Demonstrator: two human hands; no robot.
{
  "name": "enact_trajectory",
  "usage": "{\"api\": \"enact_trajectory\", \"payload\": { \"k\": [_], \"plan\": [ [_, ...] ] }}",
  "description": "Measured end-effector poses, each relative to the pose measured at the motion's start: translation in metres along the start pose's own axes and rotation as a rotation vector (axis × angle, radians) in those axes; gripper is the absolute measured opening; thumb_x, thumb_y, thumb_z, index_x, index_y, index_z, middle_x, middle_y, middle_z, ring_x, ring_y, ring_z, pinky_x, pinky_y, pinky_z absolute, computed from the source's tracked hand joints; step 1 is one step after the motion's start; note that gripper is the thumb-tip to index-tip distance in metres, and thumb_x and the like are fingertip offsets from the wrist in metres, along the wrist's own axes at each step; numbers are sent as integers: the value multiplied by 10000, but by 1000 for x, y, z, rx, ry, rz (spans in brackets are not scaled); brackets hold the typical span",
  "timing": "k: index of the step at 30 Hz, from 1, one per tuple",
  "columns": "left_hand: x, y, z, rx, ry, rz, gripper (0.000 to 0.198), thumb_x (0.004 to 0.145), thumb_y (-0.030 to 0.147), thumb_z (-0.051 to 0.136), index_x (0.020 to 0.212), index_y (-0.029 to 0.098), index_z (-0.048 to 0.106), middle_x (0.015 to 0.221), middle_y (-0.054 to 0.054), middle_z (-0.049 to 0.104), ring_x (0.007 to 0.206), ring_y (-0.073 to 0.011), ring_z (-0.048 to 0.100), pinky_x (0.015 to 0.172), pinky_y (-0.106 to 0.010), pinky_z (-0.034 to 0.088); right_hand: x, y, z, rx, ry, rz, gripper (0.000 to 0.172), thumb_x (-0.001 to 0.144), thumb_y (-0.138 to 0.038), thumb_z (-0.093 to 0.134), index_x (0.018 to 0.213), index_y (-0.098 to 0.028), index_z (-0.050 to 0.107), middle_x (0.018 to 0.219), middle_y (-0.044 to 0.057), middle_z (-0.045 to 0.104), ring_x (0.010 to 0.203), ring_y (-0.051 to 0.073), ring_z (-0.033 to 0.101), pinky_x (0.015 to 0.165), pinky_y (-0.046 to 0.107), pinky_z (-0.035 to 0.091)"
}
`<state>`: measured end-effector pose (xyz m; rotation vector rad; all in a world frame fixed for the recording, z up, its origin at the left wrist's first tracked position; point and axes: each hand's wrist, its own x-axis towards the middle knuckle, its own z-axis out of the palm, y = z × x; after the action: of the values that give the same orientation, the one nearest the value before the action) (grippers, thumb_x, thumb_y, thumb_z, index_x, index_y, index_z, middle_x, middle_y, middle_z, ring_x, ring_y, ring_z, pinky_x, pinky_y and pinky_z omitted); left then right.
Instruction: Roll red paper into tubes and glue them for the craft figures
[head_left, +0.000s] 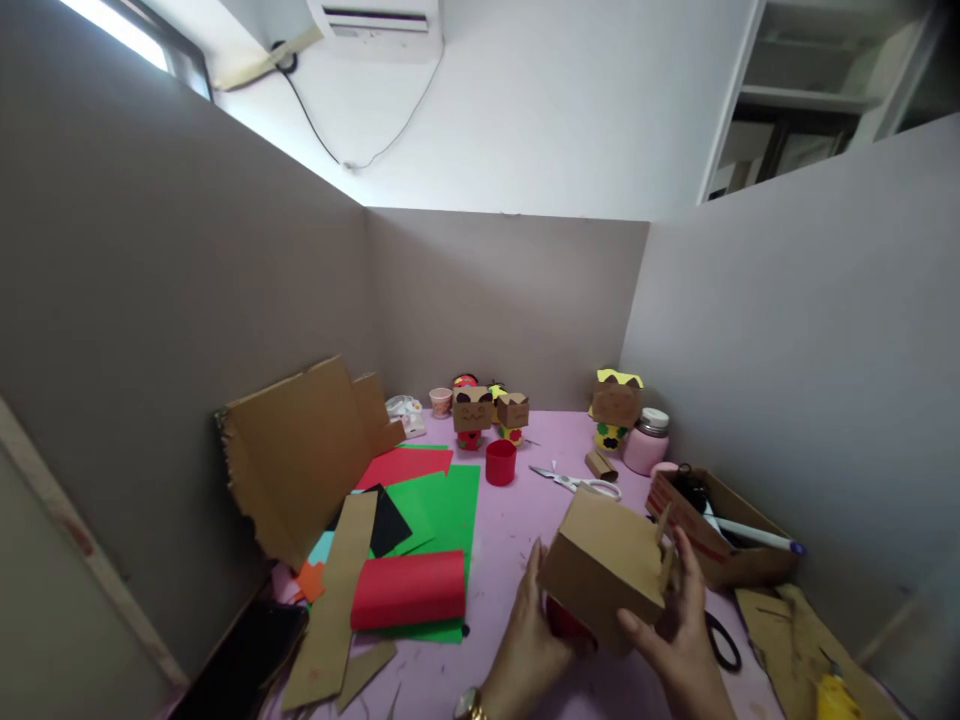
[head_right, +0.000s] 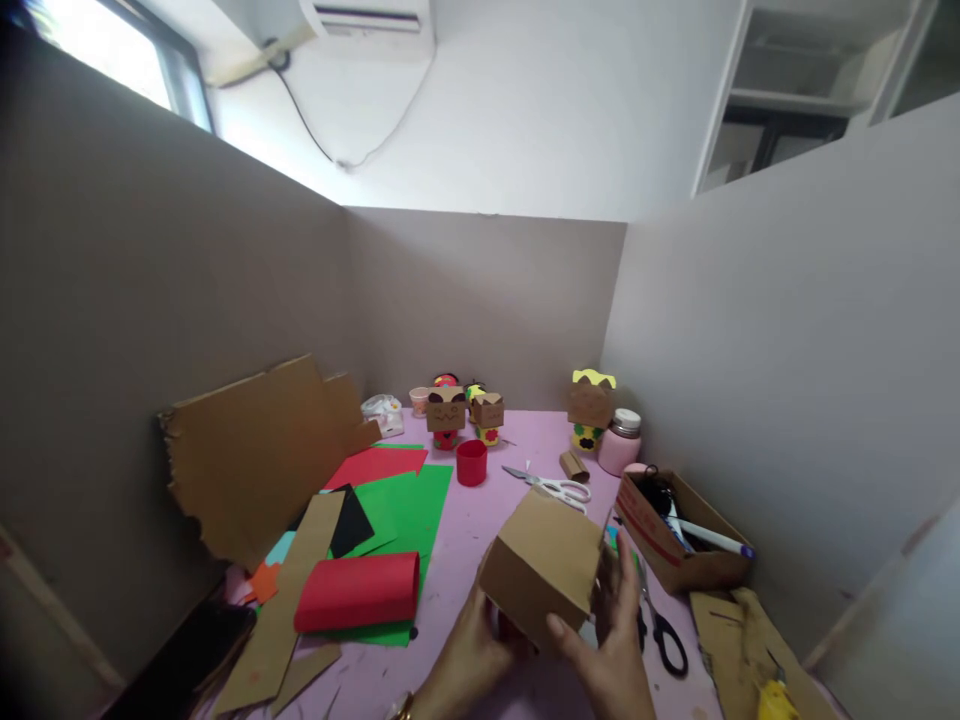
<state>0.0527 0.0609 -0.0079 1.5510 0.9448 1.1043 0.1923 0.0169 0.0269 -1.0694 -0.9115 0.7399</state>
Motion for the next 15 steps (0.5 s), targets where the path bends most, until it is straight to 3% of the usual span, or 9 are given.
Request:
{"api": "enact_trajectory", "payload": {
  "k": [3,8,11,15],
  "plan": [
    [-2,10,0,-79,14,74,794,603,79,701,1322,168,377,1304,-133,526,1182,-287,485,992,-393,393,-1,6,4,-71,-30,-3,1074,575,-393,757,1412,-347,85,1517,85,131,1315,362,248,1035,591,183],
    [-2,18,-1,-87,-98,114,622,612,-3,617,1195,195,532,1226,-66,602,1054,-238,578,908,-340,457,-2,0,6,-98,-27,-3,1077,575,-407,749,1417,-314,84,1509,107,141,1337,352,196,1042,588,159],
    [-2,13,-1,-51,-67,95,594,604,-25,572,1147,216,575,1203,-38,611,1056,-234,563,929,-344,429,2,-2,1,-107,-41,-17,1074,573,-402,747,1418,-310,90,1520,97,107,1350,339,167,1048,568,172],
    [-5,6,-2,-1,-12,51,618,596,18,618,1182,199,535,1196,-60,592,1124,-251,495,974,-351,372,10,6,-13,-120,-43,-36,1072,581,-408,739,1421,-304,82,1524,88,105,1344,346,189,1009,530,292]
  ]
}}
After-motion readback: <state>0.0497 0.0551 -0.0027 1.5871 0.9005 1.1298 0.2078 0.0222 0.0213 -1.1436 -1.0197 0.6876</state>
